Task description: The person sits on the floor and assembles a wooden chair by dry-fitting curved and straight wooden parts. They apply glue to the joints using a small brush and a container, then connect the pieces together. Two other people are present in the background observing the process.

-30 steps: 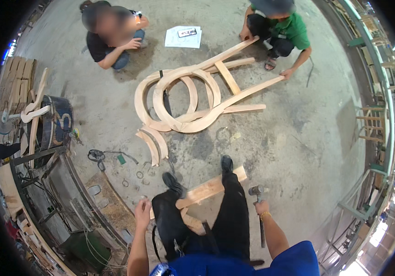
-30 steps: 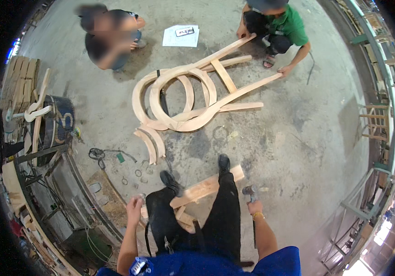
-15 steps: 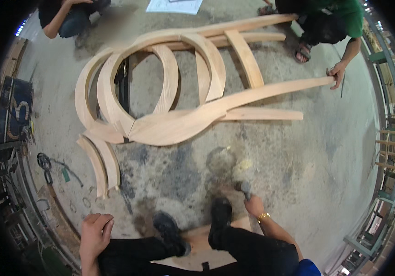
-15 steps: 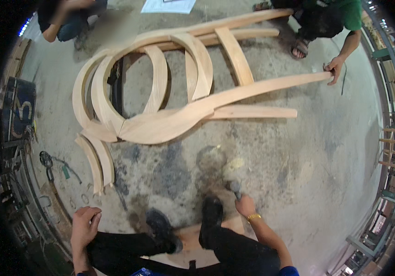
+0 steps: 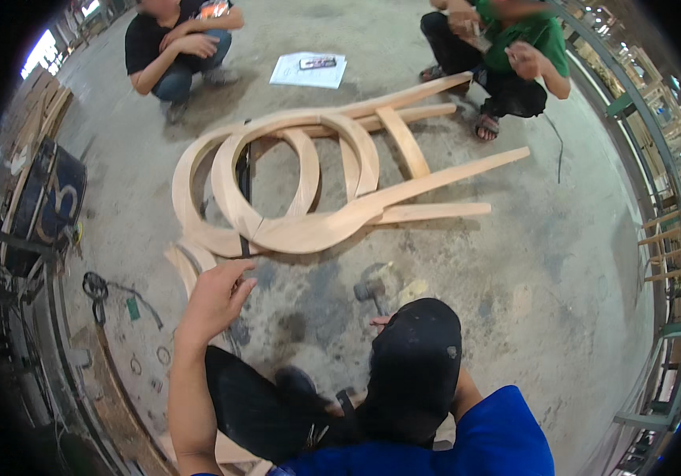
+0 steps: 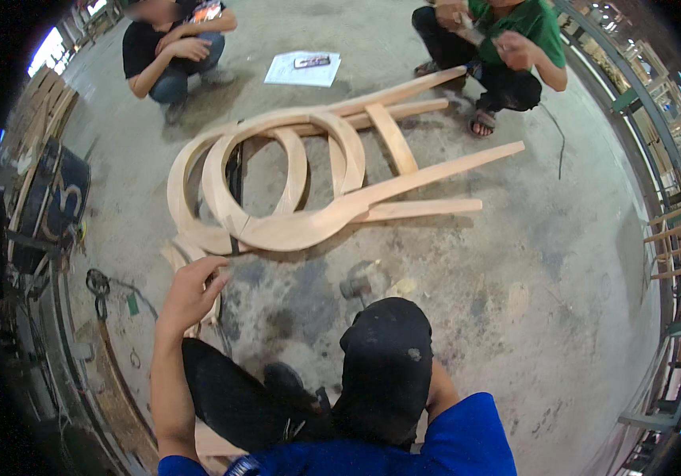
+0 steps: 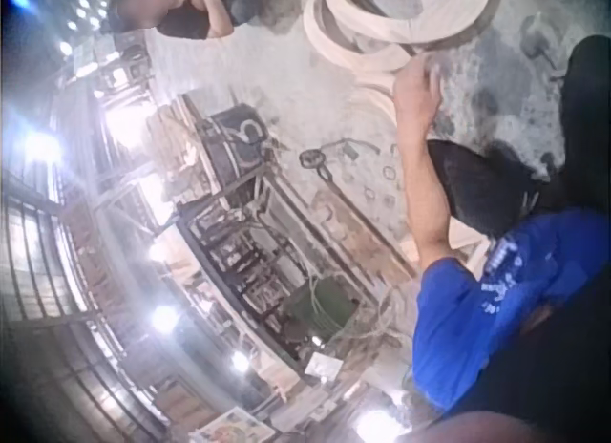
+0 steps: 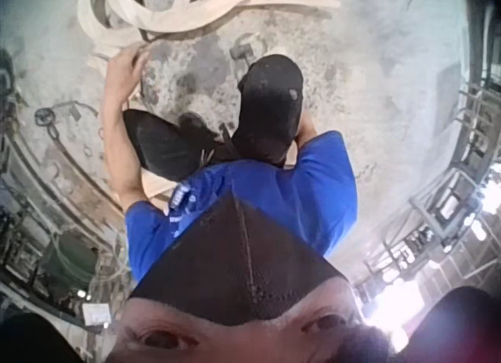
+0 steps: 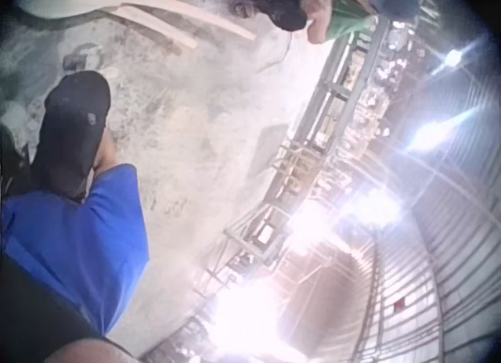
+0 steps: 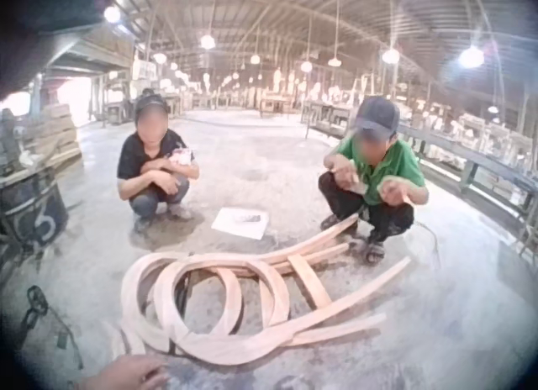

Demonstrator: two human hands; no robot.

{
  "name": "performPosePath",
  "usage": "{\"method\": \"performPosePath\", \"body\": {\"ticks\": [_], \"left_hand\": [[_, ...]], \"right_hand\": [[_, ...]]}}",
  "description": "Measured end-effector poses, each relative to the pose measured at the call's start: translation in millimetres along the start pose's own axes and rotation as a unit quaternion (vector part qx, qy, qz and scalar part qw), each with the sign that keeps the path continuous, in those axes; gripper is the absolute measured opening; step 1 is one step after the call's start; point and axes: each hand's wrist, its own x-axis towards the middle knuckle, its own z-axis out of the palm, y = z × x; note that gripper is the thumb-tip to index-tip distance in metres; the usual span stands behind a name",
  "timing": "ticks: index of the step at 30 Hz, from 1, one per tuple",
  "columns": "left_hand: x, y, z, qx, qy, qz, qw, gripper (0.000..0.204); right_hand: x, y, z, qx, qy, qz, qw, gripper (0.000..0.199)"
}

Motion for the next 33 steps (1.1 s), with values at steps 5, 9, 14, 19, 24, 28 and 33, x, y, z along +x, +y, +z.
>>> {"method": "performPosePath", "body": {"ticks": [5, 9, 14, 19, 24, 28, 33], "left_hand": [[5, -17, 4, -0.039, -0.097, 0.031, 0.994, 0.021], [6, -23, 8, 0.009, -0.116, 0.027, 0.993, 0.024], [17, -7, 23, -0.005, -0.158, 0.056, 0.986, 0.026], [16, -11, 25, 0.056, -0.174, 0.070, 0.981, 0.029], [18, -13, 33, 0.041, -0.179, 0.082, 0.980, 0.031], [20, -7, 33, 0.040, -0.182, 0.078, 0.979, 0.028], [21, 10, 15, -0.075, 0.016, 0.168, 0.983, 0.016]], "right_hand": [[2, 7, 8, 0.041, -0.031, 0.015, 0.999, 0.036], [-3, 1, 16, 0.042, -0.041, 0.015, 0.998, 0.036], [-12, 5, 10, 0.052, -0.040, 0.022, 0.998, 0.035], [-19, 10, 12, 0.046, -0.040, 0.029, 0.998, 0.035], [-23, 10, 11, 0.047, -0.044, 0.031, 0.997, 0.035], [-23, 8, 11, 0.045, -0.046, 0.025, 0.998, 0.035], [-21, 0, 14, 0.031, -0.056, 0.024, 0.998, 0.035]]}}
